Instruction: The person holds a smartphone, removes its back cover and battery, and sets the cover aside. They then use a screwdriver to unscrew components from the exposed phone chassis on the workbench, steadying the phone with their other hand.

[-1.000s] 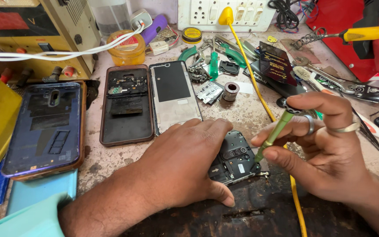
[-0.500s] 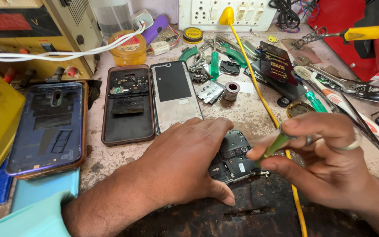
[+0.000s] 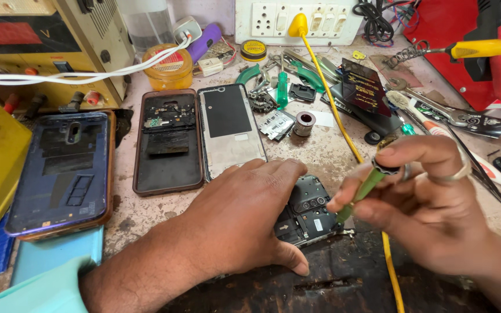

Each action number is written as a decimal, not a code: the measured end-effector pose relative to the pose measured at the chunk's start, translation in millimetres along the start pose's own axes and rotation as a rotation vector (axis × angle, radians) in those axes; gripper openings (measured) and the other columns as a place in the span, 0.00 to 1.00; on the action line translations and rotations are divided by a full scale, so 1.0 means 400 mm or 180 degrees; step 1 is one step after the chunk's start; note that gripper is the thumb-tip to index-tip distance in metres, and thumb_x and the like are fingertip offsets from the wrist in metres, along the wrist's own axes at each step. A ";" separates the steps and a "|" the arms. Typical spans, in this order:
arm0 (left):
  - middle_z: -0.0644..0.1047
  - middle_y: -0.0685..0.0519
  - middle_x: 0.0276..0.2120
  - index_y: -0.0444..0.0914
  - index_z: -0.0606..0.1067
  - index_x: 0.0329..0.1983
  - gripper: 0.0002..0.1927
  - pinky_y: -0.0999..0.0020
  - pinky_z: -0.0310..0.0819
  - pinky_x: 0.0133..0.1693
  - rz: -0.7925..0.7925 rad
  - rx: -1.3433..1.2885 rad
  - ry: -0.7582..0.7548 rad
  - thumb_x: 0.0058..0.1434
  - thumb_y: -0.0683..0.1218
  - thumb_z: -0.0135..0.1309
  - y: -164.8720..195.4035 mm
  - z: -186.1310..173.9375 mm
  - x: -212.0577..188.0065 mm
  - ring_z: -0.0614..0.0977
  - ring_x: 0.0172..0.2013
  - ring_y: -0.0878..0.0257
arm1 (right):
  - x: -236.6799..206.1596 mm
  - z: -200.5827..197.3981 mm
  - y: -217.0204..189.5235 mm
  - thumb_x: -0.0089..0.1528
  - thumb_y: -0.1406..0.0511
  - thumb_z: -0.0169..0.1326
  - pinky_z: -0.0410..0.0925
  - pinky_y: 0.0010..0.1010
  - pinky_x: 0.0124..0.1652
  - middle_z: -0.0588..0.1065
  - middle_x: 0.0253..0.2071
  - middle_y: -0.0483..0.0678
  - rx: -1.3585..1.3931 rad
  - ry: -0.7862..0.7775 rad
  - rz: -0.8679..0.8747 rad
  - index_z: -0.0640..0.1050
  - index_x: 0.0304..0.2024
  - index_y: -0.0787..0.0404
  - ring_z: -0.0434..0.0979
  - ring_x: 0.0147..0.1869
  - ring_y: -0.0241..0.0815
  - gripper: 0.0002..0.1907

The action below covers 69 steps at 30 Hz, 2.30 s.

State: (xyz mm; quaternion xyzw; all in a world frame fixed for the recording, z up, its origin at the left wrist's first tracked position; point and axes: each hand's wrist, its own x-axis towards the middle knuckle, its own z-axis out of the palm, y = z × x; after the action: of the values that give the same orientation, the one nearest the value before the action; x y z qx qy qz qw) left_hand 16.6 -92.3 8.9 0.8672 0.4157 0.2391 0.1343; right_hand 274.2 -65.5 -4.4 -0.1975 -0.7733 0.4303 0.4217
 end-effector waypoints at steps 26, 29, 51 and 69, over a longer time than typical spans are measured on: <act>0.74 0.45 0.51 0.35 0.69 0.55 0.49 0.52 0.70 0.52 -0.0247 -0.0114 -0.0146 0.31 0.58 0.77 0.006 -0.014 -0.006 0.75 0.55 0.45 | -0.024 -0.014 0.035 0.59 0.76 0.60 0.76 0.33 0.54 0.71 0.52 0.50 -0.0675 -0.0052 -0.0350 0.56 0.67 0.51 0.79 0.56 0.41 0.40; 0.76 0.46 0.50 0.36 0.71 0.53 0.46 0.52 0.69 0.53 -0.0241 -0.0112 -0.0173 0.32 0.59 0.76 0.000 -0.010 -0.007 0.75 0.55 0.46 | -0.024 -0.011 0.030 0.62 0.78 0.56 0.77 0.31 0.50 0.73 0.53 0.51 -0.0534 -0.0042 -0.0252 0.56 0.67 0.51 0.81 0.56 0.41 0.37; 0.77 0.42 0.49 0.38 0.64 0.66 0.55 0.50 0.71 0.51 -0.0358 -0.0212 -0.0159 0.36 0.59 0.75 0.003 -0.011 -0.004 0.77 0.54 0.44 | -0.017 -0.010 0.016 0.61 0.77 0.58 0.78 0.35 0.52 0.76 0.53 0.56 -0.0408 0.0028 0.0081 0.57 0.70 0.52 0.81 0.56 0.43 0.39; 0.79 0.41 0.49 0.37 0.65 0.65 0.52 0.53 0.73 0.53 -0.0419 -0.0574 -0.0220 0.39 0.58 0.74 -0.007 -0.004 0.011 0.79 0.54 0.46 | -0.018 -0.026 0.018 0.61 0.75 0.59 0.76 0.36 0.56 0.77 0.51 0.54 -0.0201 -0.0378 -0.0072 0.55 0.71 0.52 0.80 0.57 0.43 0.41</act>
State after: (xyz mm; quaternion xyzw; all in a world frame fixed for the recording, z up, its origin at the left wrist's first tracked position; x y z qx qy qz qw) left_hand 16.3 -87.1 10.1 0.8301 0.4437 0.2362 0.2415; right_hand 286.5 -61.2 -11.3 -0.1761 -0.8123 0.4118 0.3734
